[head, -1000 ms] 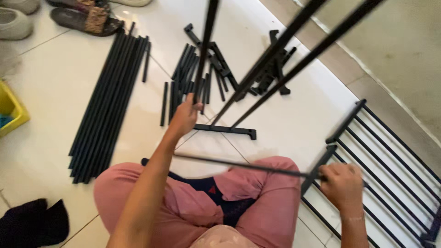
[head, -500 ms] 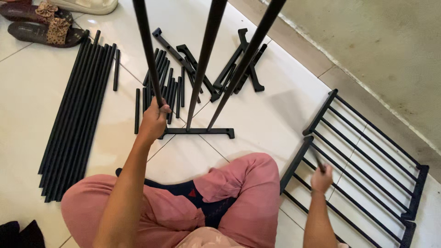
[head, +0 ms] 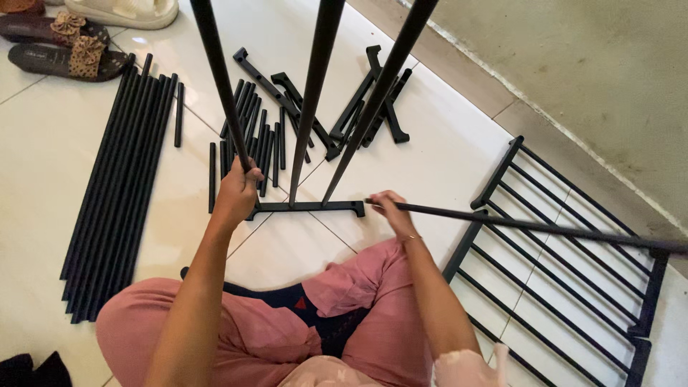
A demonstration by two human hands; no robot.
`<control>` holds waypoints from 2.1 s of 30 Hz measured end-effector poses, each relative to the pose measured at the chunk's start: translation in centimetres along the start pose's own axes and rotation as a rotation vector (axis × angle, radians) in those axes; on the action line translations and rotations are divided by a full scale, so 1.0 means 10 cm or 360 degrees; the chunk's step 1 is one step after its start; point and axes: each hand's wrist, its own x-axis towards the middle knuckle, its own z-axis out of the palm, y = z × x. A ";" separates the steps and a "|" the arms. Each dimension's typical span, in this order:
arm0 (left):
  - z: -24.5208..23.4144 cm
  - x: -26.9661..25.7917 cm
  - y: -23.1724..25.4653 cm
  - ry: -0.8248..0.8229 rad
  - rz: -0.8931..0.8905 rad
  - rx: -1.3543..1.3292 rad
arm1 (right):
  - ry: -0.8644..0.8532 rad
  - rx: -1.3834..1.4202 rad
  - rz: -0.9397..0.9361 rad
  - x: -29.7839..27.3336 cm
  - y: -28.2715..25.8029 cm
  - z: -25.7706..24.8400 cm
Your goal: The person assembles a black metal frame by inserting vertical rods into a base and attaching horizontal crossbars. They repeat this process to build multiple identical frame sections on the floor.
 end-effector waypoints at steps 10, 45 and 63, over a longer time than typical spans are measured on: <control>-0.01 0.00 0.00 0.0001 -0.0004 0.0035 | -0.0017 -0.0659 0.0138 0.26 0.13 0.38; 0.06 0.11 -0.10 0.0017 -0.0014 0.0059 | 0.0065 -0.1303 -0.0516 -0.02 -0.91 0.44; 0.07 0.11 -0.11 -0.0009 -0.0096 0.0054 | 0.1034 -0.1596 -0.2464 -1.13 -3.95 1.24</control>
